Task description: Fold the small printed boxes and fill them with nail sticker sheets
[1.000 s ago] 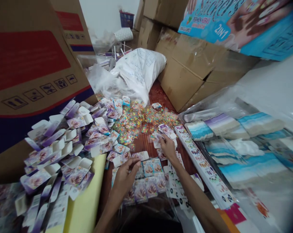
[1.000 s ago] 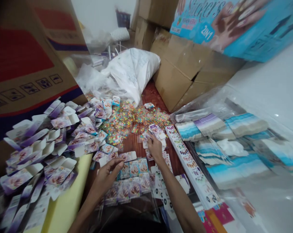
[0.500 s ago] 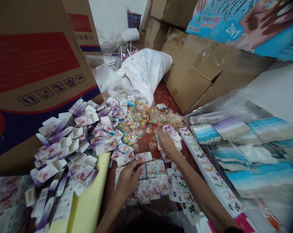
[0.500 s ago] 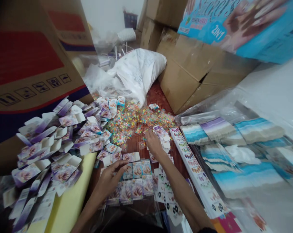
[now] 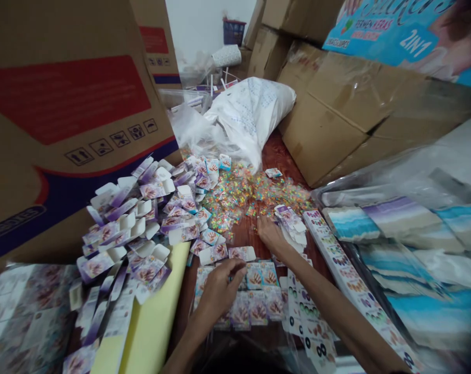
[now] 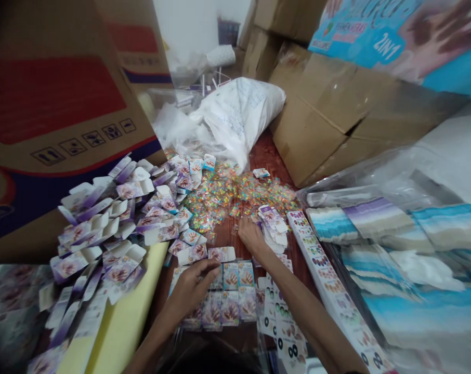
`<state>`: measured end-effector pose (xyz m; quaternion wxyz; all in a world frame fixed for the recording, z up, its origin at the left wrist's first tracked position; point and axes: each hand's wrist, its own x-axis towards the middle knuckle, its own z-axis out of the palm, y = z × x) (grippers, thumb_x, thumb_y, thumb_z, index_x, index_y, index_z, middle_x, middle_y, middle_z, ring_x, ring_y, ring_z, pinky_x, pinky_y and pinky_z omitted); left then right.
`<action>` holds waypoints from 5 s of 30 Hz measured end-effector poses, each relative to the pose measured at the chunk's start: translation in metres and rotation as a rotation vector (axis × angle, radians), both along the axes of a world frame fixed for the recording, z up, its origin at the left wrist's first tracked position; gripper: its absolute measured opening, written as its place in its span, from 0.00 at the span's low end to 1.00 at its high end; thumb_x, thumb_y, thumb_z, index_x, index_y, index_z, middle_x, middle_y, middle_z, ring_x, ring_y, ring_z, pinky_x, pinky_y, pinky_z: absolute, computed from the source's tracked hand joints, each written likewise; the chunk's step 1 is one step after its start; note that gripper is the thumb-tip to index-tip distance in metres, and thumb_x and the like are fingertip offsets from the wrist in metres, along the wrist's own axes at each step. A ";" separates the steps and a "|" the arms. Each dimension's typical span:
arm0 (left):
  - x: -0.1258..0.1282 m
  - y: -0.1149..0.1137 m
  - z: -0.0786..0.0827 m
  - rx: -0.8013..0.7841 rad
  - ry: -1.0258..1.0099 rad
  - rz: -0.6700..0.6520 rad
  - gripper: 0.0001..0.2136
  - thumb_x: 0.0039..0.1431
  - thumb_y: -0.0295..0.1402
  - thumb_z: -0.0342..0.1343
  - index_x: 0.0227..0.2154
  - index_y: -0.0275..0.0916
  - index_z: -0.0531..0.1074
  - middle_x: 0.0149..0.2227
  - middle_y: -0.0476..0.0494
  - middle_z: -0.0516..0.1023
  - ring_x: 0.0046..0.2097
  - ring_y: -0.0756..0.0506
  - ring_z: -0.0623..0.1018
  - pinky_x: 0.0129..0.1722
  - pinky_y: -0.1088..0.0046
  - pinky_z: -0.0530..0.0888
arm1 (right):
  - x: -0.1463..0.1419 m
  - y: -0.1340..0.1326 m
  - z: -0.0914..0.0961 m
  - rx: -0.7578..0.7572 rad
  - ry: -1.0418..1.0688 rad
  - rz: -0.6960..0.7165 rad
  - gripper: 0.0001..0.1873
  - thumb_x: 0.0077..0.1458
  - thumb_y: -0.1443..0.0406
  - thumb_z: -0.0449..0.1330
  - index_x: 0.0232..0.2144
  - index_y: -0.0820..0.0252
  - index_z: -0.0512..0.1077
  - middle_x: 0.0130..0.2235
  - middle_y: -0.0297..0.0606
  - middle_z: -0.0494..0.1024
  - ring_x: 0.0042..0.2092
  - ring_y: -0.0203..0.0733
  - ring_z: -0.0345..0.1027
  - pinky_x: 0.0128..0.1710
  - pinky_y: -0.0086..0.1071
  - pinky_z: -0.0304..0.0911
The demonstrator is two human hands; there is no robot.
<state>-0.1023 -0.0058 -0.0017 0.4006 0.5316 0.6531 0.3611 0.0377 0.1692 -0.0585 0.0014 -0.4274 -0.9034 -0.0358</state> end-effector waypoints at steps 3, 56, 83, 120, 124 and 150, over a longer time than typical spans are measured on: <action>-0.004 -0.002 0.003 0.028 0.005 0.032 0.11 0.58 0.36 0.48 0.39 0.40 0.72 0.41 0.45 0.77 0.44 0.47 0.75 0.43 0.72 0.70 | 0.002 0.010 0.003 -0.006 0.079 -0.045 0.11 0.51 0.79 0.47 0.32 0.67 0.68 0.35 0.50 0.74 0.38 0.45 0.68 0.34 0.32 0.62; -0.081 0.082 -0.006 0.006 1.073 -0.539 0.10 0.50 0.24 0.53 0.36 0.37 0.72 0.38 0.38 0.76 0.41 0.41 0.74 0.40 0.66 0.69 | 0.034 -0.063 0.039 -0.313 0.877 -0.217 0.12 0.55 0.65 0.46 0.40 0.60 0.65 0.35 0.39 0.75 0.34 0.41 0.69 0.35 0.33 0.63; -0.016 0.046 0.035 0.259 1.011 -0.277 0.20 0.54 0.26 0.50 0.51 0.34 0.59 0.49 0.37 0.67 0.48 0.41 0.70 0.42 0.66 0.72 | 0.004 -0.086 0.074 -0.322 0.970 -0.222 0.14 0.53 0.66 0.50 0.42 0.59 0.68 0.35 0.39 0.76 0.32 0.39 0.69 0.34 0.31 0.62; 0.011 0.002 0.015 0.417 0.297 0.106 0.22 0.54 0.30 0.53 0.52 0.39 0.59 0.48 0.40 0.71 0.48 0.46 0.73 0.46 0.69 0.72 | 0.004 -0.145 0.072 0.100 1.079 -0.009 0.18 0.54 0.72 0.55 0.48 0.57 0.69 0.42 0.44 0.72 0.43 0.41 0.68 0.41 0.33 0.69; 0.016 -0.003 0.016 0.357 0.212 0.089 0.19 0.53 0.29 0.53 0.49 0.42 0.63 0.48 0.43 0.71 0.48 0.46 0.72 0.46 0.68 0.72 | -0.002 -0.145 0.072 0.074 1.129 0.024 0.17 0.54 0.73 0.55 0.46 0.57 0.70 0.42 0.43 0.75 0.44 0.42 0.69 0.43 0.36 0.69; 0.007 -0.011 0.002 0.615 0.674 0.049 0.22 0.58 0.26 0.49 0.55 0.35 0.55 0.48 0.35 0.72 0.50 0.42 0.72 0.47 0.63 0.73 | -0.016 -0.135 0.074 -0.696 1.408 -0.476 0.08 0.48 0.61 0.60 0.29 0.58 0.77 0.32 0.36 0.79 0.36 0.42 0.72 0.40 0.36 0.67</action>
